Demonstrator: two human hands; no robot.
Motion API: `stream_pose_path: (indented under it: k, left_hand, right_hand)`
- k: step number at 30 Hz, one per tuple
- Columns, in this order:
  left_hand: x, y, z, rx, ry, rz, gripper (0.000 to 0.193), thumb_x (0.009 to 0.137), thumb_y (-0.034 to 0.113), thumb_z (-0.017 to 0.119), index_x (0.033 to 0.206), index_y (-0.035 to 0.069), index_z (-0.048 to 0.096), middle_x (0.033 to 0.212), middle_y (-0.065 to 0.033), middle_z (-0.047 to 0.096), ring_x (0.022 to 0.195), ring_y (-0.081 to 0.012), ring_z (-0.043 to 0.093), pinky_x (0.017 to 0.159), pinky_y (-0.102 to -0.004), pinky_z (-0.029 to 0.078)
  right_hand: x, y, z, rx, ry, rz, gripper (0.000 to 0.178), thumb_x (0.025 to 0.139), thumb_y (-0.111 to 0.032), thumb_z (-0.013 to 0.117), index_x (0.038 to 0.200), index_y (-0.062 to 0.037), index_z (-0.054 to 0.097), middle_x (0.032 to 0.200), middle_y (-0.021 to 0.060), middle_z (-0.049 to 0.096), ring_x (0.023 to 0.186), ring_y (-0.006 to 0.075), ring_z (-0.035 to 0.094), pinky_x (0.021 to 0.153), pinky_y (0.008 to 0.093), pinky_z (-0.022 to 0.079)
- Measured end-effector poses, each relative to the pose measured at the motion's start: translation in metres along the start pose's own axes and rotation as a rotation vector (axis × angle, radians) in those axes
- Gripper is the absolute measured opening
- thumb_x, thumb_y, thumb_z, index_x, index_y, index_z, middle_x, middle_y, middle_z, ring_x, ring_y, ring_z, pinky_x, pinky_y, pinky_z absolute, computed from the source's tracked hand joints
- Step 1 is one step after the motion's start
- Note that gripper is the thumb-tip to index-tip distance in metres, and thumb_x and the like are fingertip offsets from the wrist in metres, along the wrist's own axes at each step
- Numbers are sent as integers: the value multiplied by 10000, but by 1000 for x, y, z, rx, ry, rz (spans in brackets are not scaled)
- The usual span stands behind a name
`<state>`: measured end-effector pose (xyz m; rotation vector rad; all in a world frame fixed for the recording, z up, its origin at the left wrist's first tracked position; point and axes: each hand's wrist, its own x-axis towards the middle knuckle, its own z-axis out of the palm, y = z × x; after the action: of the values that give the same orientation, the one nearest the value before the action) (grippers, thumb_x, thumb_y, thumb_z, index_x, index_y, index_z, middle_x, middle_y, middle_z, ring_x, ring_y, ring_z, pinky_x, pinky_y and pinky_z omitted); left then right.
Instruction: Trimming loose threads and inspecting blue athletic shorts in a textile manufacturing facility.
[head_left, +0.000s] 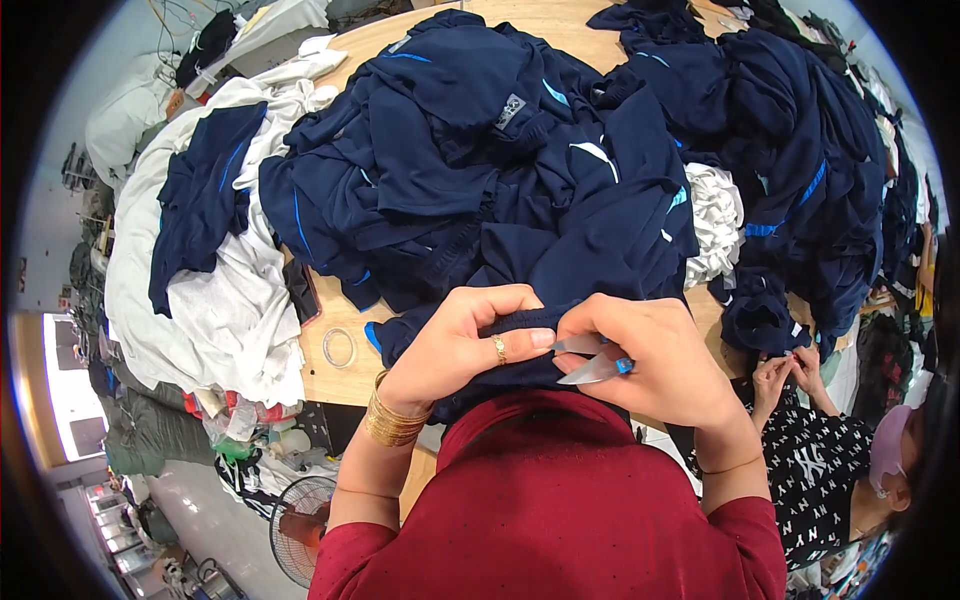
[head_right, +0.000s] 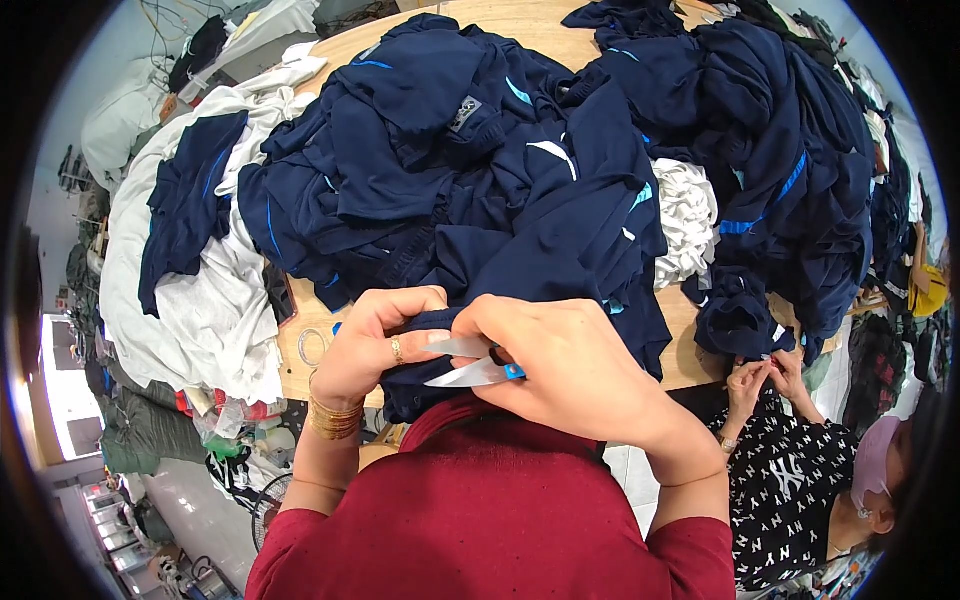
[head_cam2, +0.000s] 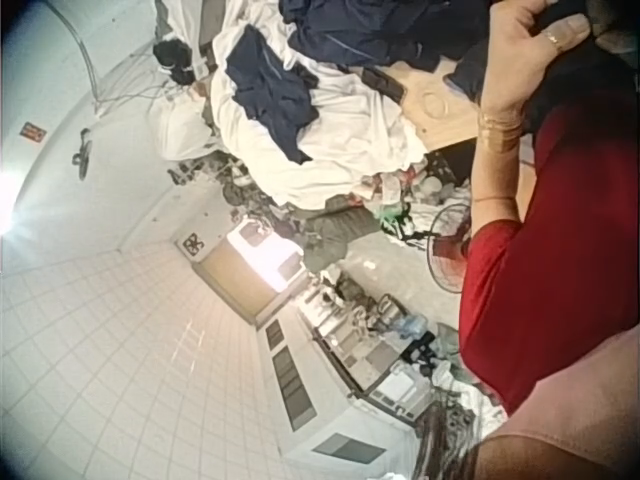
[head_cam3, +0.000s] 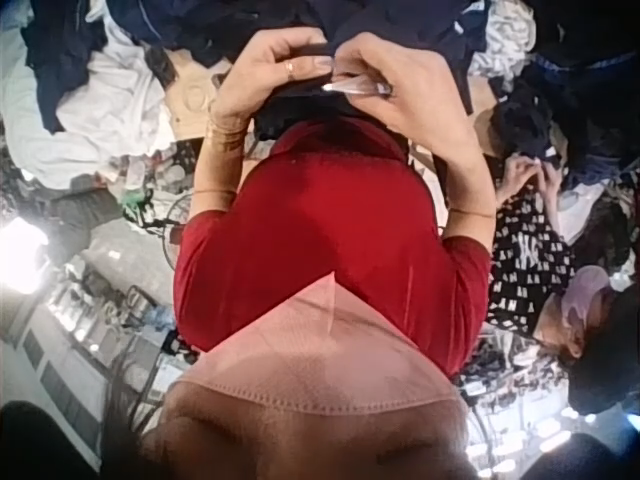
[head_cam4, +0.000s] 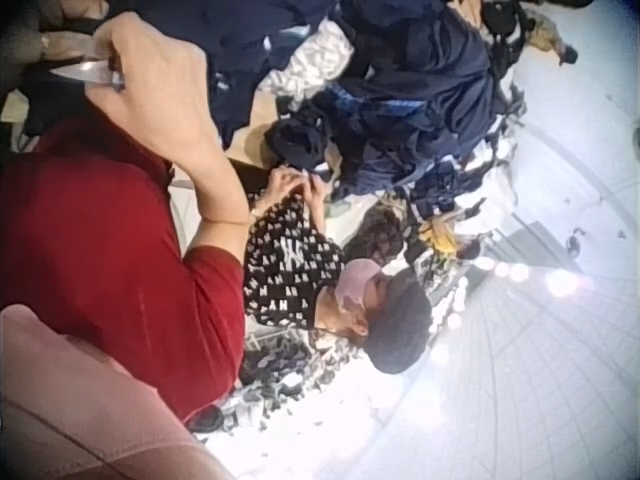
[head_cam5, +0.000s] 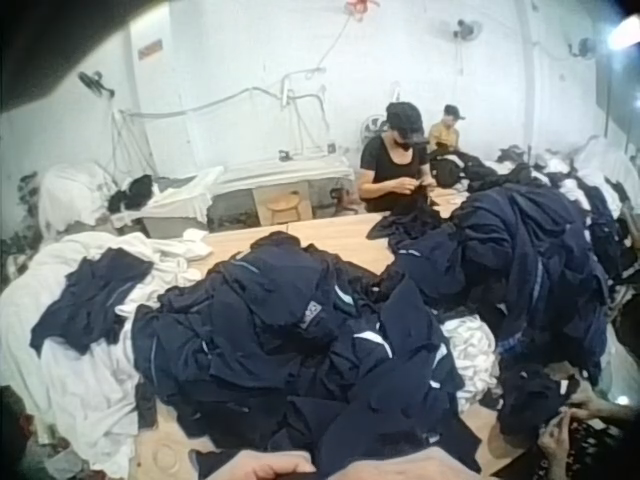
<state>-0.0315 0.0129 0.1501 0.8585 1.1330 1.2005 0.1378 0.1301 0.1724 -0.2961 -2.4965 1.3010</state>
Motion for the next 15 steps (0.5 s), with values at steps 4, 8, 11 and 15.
stream_pose_path:
  k: [4, 8, 11, 15]
  left_hand:
    - [1, -4, -3, 64, 23, -30, 117, 866, 101, 616, 840, -11, 591, 736, 62, 508, 699, 3, 438, 617, -166, 375]
    - [0, -1, -2, -35, 42, -13, 125, 859, 108, 624, 838, -14, 607, 739, 62, 527, 697, 2, 447, 623, -165, 380]
    - [-1, -2, -5, -22, 29, -14, 130, 858, 112, 624, 842, -16, 610, 753, 58, 541, 702, 3, 454, 625, -162, 381]
    - [0, 1, -2, -78, 33, -44, 123, 855, 111, 626, 839, -10, 611, 751, 60, 538, 704, 3, 456, 625, -163, 381]
  right_hand:
    - [-2, 8, 2, 102, -52, 68, 240, 736, 7, 645, 925, -33, 502, 756, 77, 573, 663, 202, 616, 588, 253, 447]
    - [-9, 15, -6, 413, 94, 227, 182, 791, 11, 570, 944, -16, 475, 827, 83, 553, 698, 157, 584, 664, 250, 456]
    - [-8, 8, -15, 177, 47, 202, 256, 800, -153, 665, 943, -25, 496, 850, 72, 577, 696, 183, 607, 666, 264, 475]
    - [-12, 11, -14, -55, 11, 118, 378, 777, -345, 697, 944, -48, 533, 796, 72, 599, 690, 217, 623, 622, 298, 477]
